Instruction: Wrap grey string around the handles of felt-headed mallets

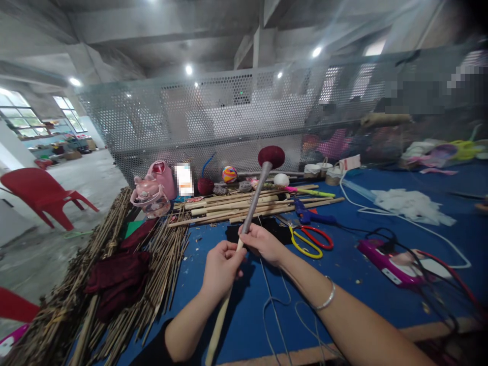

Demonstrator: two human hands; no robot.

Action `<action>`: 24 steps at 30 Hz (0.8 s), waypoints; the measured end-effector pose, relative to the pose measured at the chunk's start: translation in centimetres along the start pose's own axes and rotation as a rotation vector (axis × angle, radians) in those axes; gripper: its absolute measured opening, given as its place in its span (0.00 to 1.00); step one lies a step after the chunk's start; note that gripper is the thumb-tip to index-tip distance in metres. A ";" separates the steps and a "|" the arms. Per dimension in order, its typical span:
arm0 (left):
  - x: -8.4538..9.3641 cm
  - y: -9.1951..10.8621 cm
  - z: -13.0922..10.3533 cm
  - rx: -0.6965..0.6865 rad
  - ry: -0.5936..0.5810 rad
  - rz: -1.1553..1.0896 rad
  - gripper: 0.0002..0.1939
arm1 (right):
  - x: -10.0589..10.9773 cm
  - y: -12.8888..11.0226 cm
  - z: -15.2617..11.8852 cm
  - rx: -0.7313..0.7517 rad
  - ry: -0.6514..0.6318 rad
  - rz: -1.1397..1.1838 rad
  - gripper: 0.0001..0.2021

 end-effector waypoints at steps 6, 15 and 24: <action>-0.7 -0.6 0.1 0.276 -0.183 -0.356 0.18 | 0.1 -0.1 -0.2 0.001 -0.059 0.032 0.13; 0.5 0.6 -0.2 -0.188 0.068 0.318 0.12 | 0.4 0.8 0.5 0.029 0.125 -0.197 0.12; -0.5 -0.3 0.1 0.293 -0.149 -0.228 0.18 | -0.1 0.5 0.0 -0.081 -0.047 0.122 0.15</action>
Point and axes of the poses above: each hand's wrist, its own z-axis towards the middle knuckle, its own x-axis out of the back of the hand, y = z × x, the point moved 4 cm from there along z, towards the middle knuckle, and after that the axes turned 14 degrees about -z, right-handed, at the moved point
